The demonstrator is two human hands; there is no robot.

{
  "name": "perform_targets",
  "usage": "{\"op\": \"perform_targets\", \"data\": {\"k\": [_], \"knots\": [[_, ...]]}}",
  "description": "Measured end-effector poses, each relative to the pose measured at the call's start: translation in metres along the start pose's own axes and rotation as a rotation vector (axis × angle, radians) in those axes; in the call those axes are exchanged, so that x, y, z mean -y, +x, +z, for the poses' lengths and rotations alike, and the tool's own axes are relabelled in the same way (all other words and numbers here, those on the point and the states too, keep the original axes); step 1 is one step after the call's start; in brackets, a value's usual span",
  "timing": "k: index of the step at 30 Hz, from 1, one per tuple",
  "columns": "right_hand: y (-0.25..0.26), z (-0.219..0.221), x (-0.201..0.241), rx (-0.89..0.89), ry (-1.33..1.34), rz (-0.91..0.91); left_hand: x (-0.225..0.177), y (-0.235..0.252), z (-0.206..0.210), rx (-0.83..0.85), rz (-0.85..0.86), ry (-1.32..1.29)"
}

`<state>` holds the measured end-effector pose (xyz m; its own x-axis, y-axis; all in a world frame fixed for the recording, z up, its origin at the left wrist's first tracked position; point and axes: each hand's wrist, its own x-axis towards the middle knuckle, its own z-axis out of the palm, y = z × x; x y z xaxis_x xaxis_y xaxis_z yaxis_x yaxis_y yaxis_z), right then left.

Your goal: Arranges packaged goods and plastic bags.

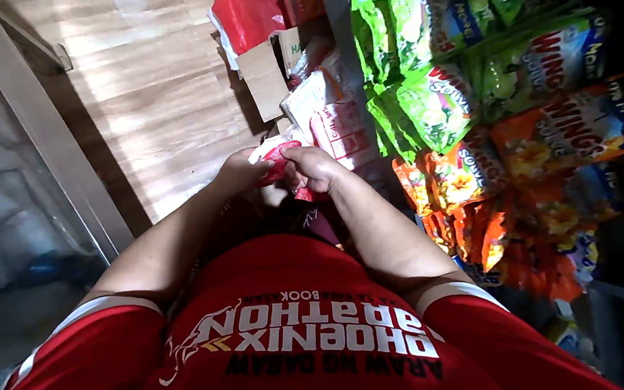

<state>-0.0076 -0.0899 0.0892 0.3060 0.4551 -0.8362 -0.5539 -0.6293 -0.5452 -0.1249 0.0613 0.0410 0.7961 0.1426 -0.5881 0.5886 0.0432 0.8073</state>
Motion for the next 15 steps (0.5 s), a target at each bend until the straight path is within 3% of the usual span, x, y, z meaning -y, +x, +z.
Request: {"op": "perform_targets", "data": {"k": [7, 11, 15], "knots": [[0.004, 0.010, -0.015, -0.221, 0.154, -0.082, -0.001, -0.006, 0.005, 0.011, 0.056, -0.033], [-0.004, 0.017, -0.025, -0.092, 0.029, -0.341, 0.008, -0.001, 0.000, 0.028, 0.061, -0.138], [-0.011, 0.021, -0.027, -0.029, -0.177, -0.523, 0.006, -0.003, -0.003, -0.132, 0.091, -0.071]]}}
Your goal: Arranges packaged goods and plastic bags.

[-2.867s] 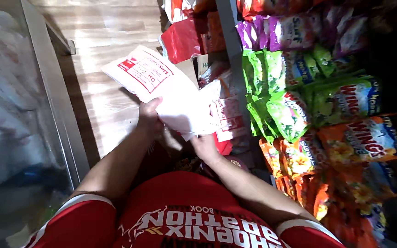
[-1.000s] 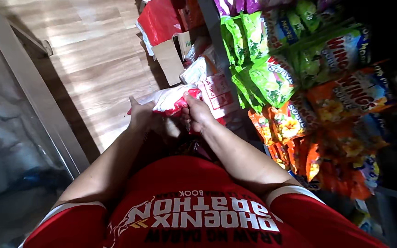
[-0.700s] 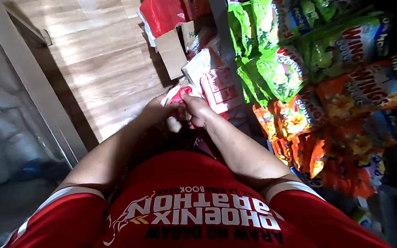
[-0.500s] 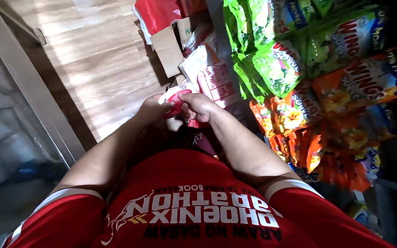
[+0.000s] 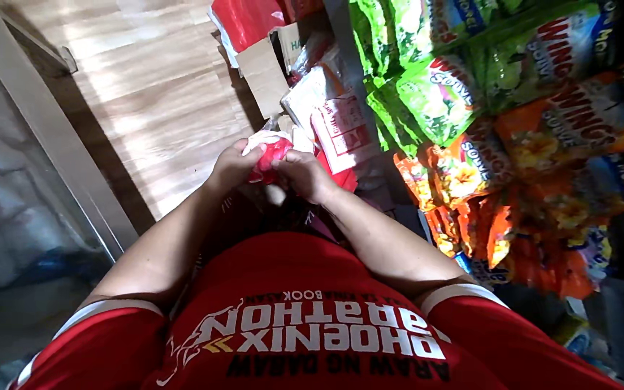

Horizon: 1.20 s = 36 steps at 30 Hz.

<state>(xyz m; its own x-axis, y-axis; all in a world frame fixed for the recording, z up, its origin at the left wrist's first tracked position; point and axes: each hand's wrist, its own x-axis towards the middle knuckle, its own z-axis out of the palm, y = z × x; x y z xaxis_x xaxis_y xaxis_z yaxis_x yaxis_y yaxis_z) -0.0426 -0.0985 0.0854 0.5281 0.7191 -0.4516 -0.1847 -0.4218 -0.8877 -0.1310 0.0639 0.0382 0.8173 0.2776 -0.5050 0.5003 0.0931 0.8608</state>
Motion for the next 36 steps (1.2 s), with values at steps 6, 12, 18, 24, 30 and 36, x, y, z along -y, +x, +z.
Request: {"op": "perform_targets", "data": {"k": [6, 12, 18, 24, 30, 36], "knots": [[-0.019, 0.010, 0.015, 0.071, 0.241, -0.219, 0.016, 0.005, -0.006, -0.167, -0.087, 0.134], [-0.005, -0.018, 0.013, -0.255, 0.130, -0.065, 0.011, -0.006, 0.001, -0.323, -0.059, -0.027], [-0.003, -0.027, 0.074, -0.157, -0.757, 0.181, -0.010, -0.012, 0.013, -0.290, -0.088, 0.286], [-0.011, -0.021, 0.049, -0.463, -0.441, -0.676, -0.020, -0.006, -0.002, -0.239, -0.108, 0.213], [0.001, -0.036, 0.068, -0.583, 0.352, -0.437, -0.027, -0.005, 0.000, -0.193, -0.091, 0.208], [0.005, -0.046, 0.049, -0.382, 0.402, 0.253, -0.044, -0.020, 0.005, -0.213, 0.089, 0.011]]}}
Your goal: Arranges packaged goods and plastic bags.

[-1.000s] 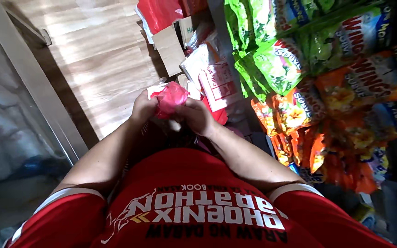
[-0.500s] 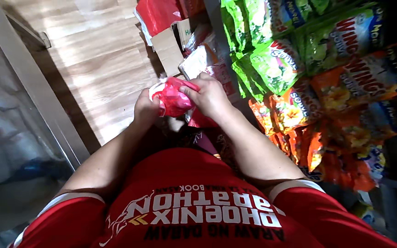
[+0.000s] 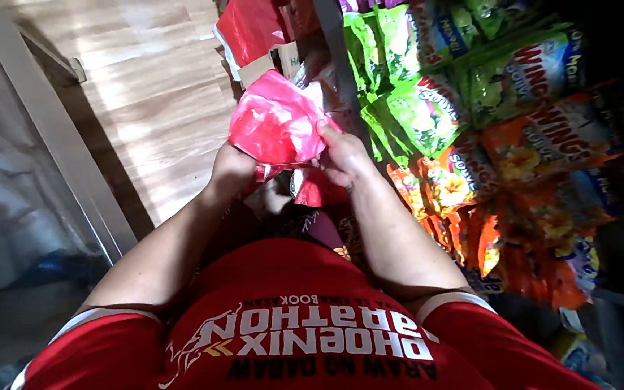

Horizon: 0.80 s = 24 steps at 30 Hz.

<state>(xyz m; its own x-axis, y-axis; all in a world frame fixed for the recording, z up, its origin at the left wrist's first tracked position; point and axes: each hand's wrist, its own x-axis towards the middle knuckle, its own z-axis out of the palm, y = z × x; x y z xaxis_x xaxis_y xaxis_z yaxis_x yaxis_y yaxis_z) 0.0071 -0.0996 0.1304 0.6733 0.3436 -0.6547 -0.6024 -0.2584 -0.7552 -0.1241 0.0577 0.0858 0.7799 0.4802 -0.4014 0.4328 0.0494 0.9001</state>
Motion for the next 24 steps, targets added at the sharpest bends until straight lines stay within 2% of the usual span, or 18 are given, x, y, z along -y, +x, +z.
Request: {"op": "perform_targets", "data": {"k": [3, 6, 8, 10, 12, 14, 18, 20, 22, 23, 24], "knots": [[0.000, 0.005, -0.009, -0.011, -0.046, -0.072, -0.006, -0.006, 0.000, 0.030, -0.019, -0.149], [0.009, 0.013, -0.022, -0.258, -0.234, -0.406, -0.009, -0.014, 0.005, 0.156, 0.098, -0.257], [0.017, 0.021, -0.022, -0.407, -0.168, -0.582, -0.015, -0.021, 0.008, 0.194, 0.043, -0.064], [0.022, 0.031, -0.007, -0.438, 0.058, -0.654, -0.019, -0.021, 0.008, 0.261, -0.023, 0.195], [0.019, 0.036, 0.013, -0.323, 0.297, -0.710, -0.019, -0.022, 0.003, 0.296, -0.001, 0.336], [0.009, 0.033, 0.032, -0.128, 0.474, -0.714, -0.014, -0.023, -0.006, 0.259, 0.029, 0.347], [-0.028, 0.015, 0.048, 0.103, 0.524, -0.542, -0.013, -0.021, -0.023, 0.215, 0.050, 0.182], [-0.044, 0.012, 0.050, 0.070, 0.527, -0.421, -0.026, -0.020, -0.031, 0.206, 0.005, 0.103], [-0.029, -0.003, 0.030, 0.066, 0.502, -0.425, -0.030, -0.016, -0.037, 0.182, 0.040, 0.036], [0.001, -0.028, 0.004, 0.201, 0.458, -0.535, -0.031, -0.013, -0.040, 0.160, 0.060, 0.023], [0.027, -0.047, -0.015, 0.217, 0.344, -0.569, -0.032, -0.009, -0.044, 0.139, 0.069, 0.023]]}}
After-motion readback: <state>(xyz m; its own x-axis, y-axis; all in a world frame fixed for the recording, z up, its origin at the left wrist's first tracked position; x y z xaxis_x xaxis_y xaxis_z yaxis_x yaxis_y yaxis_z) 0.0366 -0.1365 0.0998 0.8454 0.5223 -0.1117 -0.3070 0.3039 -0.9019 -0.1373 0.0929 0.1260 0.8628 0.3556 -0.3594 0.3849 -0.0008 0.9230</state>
